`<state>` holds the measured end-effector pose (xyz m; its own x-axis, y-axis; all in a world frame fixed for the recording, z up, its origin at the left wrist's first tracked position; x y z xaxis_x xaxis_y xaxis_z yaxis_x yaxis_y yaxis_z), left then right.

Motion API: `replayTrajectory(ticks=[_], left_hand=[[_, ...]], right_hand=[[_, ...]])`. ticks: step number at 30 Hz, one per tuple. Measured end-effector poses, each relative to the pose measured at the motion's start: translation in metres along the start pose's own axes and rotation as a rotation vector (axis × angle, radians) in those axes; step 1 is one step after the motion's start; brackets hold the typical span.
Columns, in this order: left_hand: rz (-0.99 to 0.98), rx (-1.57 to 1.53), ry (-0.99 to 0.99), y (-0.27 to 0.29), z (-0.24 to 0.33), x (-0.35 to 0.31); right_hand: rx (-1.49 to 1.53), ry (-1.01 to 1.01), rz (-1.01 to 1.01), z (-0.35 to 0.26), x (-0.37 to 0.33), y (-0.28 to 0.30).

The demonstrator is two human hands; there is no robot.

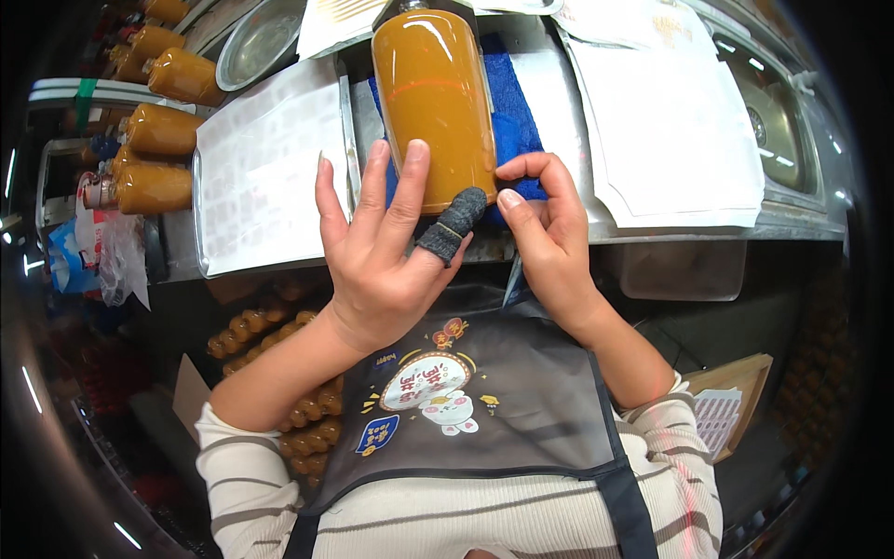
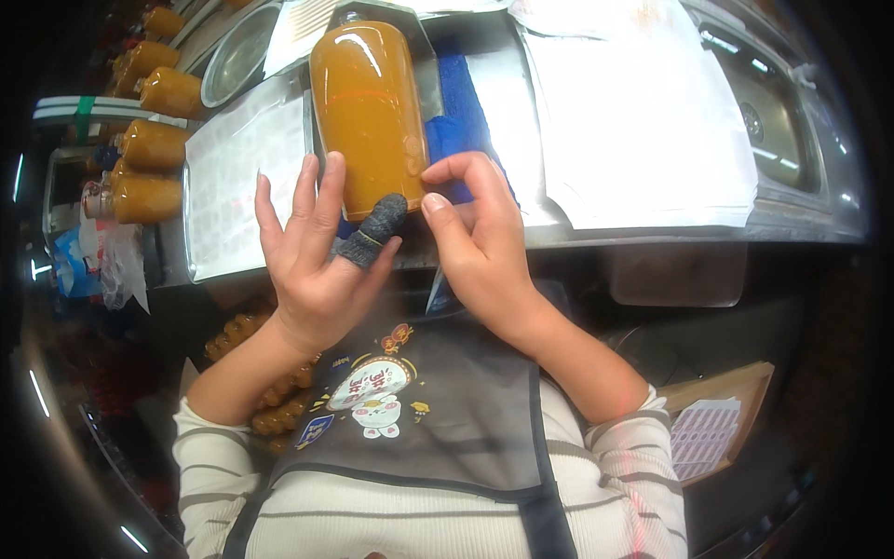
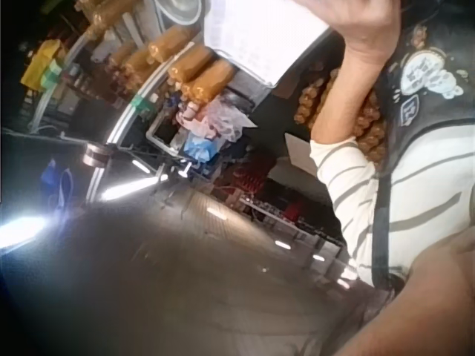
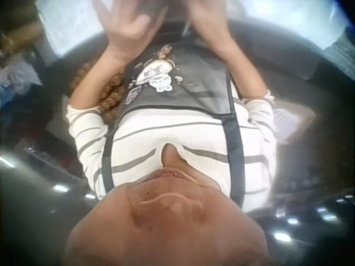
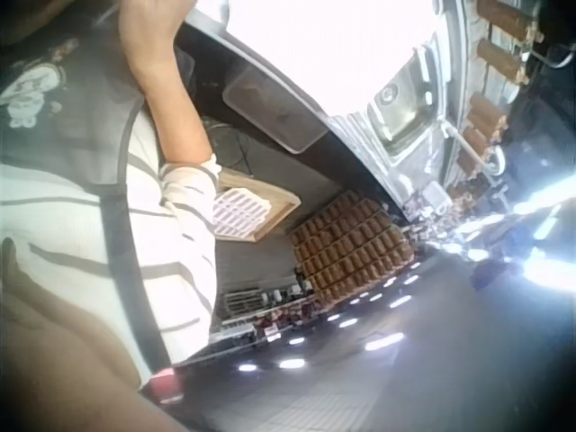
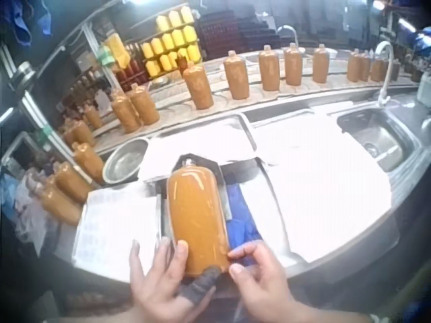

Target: The person applies stickers to the sides of amber-colored bottles. They pick up each bottle, place a sticker on its surface, smooth it down, and then set the bottle aside. The process is repeated for multiple bottles.

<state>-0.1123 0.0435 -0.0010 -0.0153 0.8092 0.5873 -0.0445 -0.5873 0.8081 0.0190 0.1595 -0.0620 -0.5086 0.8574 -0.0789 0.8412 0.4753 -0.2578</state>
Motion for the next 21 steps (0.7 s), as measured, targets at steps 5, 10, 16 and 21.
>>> replayTrajectory(ticks=[5,10,16,21], left_hand=[[-0.069,0.026,-0.103,0.002,-0.002,0.016],[0.053,-0.044,-0.092,-0.022,0.009,0.024],[0.115,-0.176,0.217,-0.012,-0.008,-0.008],[0.166,-0.338,0.33,-0.038,-0.021,-0.015]], right_hand=[[-0.045,-0.092,0.005,-0.016,-0.01,0.011],[-0.143,-0.007,0.079,-0.011,-0.018,0.017],[-0.489,0.562,-0.067,-0.014,-0.036,0.017],[-0.569,0.575,-0.121,-0.006,-0.034,0.011]])
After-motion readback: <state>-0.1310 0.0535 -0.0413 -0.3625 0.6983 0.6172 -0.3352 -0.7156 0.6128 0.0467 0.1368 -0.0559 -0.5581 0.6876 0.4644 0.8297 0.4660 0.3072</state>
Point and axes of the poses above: each hand's wrist, its own x-axis towards the middle knuckle, its own y-axis out of the back of the hand, z = x × y, the point moved 1 cm from there along x, towards the middle knuckle, and after that the axes turned 10 degrees about z, right-handed, at the moved point
